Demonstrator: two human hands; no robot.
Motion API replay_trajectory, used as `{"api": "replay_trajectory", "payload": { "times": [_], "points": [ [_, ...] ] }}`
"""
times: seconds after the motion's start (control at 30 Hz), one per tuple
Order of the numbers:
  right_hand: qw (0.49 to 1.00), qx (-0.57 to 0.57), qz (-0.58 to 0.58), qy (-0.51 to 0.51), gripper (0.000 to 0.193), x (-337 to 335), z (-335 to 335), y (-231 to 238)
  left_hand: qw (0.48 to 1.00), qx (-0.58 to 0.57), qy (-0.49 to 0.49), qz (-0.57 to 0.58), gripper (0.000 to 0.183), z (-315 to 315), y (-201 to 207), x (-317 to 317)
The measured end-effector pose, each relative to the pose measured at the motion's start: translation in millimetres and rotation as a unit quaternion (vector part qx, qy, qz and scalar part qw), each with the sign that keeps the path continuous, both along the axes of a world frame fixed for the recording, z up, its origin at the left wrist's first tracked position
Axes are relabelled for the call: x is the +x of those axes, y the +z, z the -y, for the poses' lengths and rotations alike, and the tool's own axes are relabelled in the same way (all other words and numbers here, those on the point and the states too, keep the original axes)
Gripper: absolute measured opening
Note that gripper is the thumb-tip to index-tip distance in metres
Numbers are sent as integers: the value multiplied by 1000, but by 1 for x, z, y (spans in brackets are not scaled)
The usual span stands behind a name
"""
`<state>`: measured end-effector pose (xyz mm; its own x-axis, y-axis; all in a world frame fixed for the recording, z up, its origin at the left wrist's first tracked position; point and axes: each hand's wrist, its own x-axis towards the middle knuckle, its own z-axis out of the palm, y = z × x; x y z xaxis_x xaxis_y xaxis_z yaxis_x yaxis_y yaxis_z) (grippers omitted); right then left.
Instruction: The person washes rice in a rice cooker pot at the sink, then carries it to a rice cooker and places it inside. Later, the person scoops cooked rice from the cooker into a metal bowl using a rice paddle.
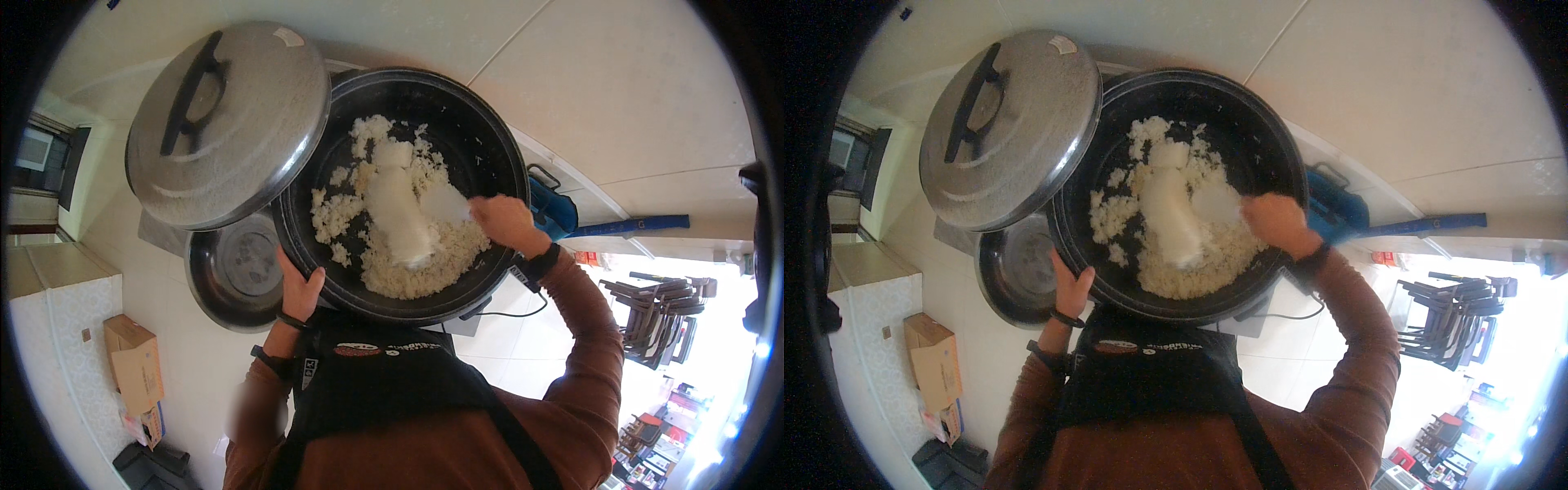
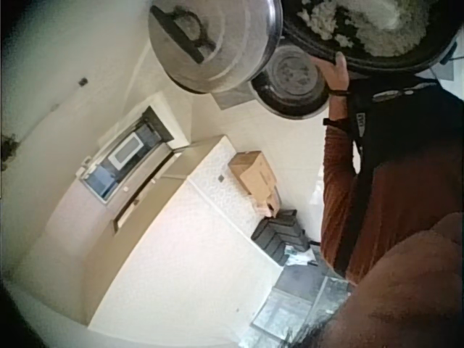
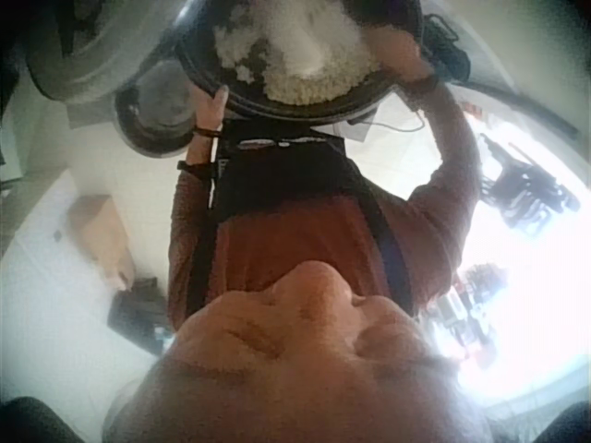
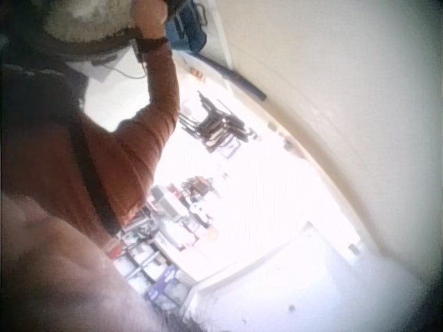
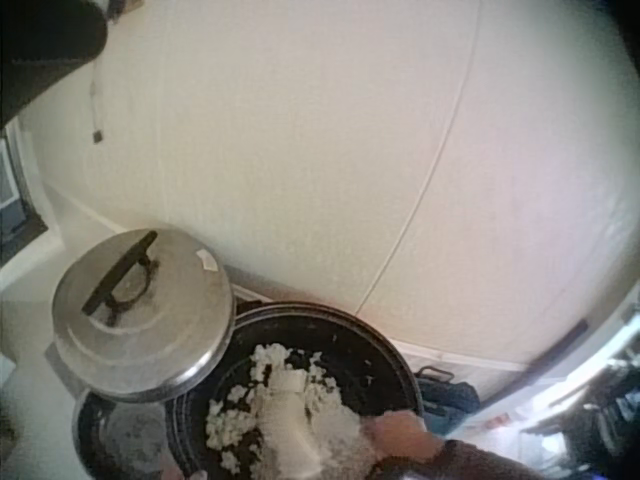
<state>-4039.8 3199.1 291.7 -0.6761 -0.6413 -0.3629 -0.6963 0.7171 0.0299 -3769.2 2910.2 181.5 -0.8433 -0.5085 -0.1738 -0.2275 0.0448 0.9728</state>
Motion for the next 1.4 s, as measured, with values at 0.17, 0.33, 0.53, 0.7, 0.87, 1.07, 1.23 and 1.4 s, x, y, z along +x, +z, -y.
{"api": "replay_trajectory", "payload": {
  "times": [0.17,0.33,0.53,0.7,0.87,1.07,1.23,1.4],
  "points": [
    [988,132,-69,-41,21,-48,-25,-25,999,38,18,7,85,-1,-2,-1],
    [951,213,-193,110,12,-67,-18,-78,1000,-26,12,13,82,-4,1,0],
    [945,167,-197,200,10,-90,-15,-81,993,-109,42,0,80,-12,4,0],
    [951,173,-114,230,10,-96,-7,-88,993,-94,59,28,80,-16,11,-2],
    [961,135,-37,240,8,-113,-11,-80,985,-128,88,68,78,-21,18,-8],
    [962,138,39,234,12,-123,-12,-76,986,-110,104,65,79,-25,17,-8],
    [962,136,74,226,12,-120,-17,-81,984,-130,108,66,78,-25,12,-6],
    [968,120,91,201,12,-102,-27,-79,985,-124,108,57,78,-26,12,-5]
  ]
}}
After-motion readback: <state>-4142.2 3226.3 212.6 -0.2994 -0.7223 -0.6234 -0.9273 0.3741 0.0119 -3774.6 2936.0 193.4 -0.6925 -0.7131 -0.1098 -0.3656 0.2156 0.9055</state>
